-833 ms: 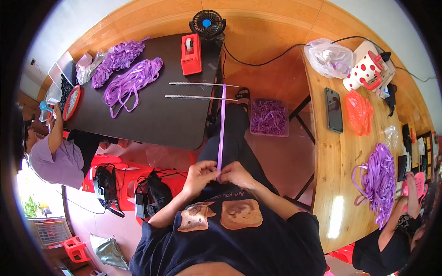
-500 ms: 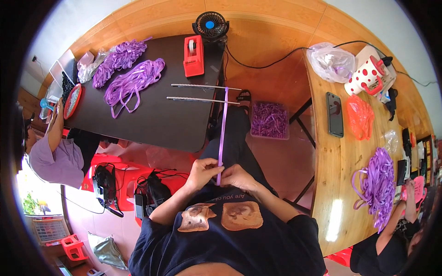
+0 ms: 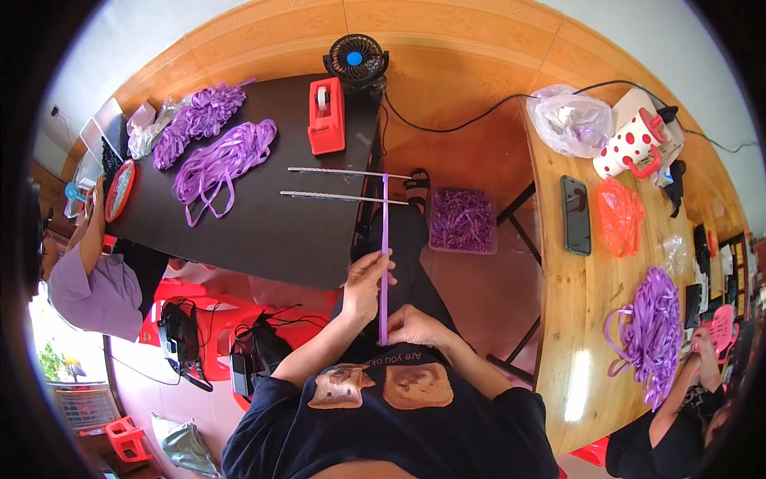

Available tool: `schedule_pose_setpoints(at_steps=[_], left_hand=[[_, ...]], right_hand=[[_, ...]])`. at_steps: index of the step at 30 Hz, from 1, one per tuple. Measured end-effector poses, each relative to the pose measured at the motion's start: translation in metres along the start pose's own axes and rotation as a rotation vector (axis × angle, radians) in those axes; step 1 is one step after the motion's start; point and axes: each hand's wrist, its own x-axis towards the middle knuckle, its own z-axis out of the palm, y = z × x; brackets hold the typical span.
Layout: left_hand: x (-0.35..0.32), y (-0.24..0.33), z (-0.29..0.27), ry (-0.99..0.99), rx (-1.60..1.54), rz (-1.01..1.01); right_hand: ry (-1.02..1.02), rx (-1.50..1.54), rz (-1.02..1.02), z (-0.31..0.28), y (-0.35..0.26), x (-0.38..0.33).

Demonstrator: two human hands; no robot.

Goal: Making decorative flowers by wrapping purple ribbon around a pair of metal rods and securing it with tape.

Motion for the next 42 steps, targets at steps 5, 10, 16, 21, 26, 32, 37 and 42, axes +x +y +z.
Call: schedule_pose_setpoints(at_steps=[5,10,16,21,26,32,37,42], left_hand=[[0.020,0.007,0.017,-0.026,-0.037,-0.006],[0.037,0.010,0.025,-0.011,-0.063,0.028],[0.062,0.016,0.031,-0.009,-0.198,-0.010],[0.081,0.020,0.037,0.024,-0.340,0.053],[0.097,0.012,0.049,0.028,-0.354,0.151],[0.104,0.006,0.064,0.025,-0.353,0.473],[0.087,0.000,0.068,0.173,0.276,0.675],[0.039,0.008,0.070,-0.202,0.383,0.529]], right_hand=[[-0.103,-0.041,-0.047,-0.009,0.004,0.002],[-0.127,-0.054,-0.040,-0.015,0.004,0.002],[-0.007,-0.291,-0.024,-0.027,0.012,0.002],[0.020,-0.313,0.006,-0.036,0.008,-0.005],[0.119,-0.510,0.062,-0.041,0.004,-0.008],[0.190,-0.488,0.051,-0.056,0.010,-0.020],[0.564,-0.929,0.069,-0.096,0.020,-0.043],[0.808,-0.253,-0.637,-0.102,-0.039,-0.045]])
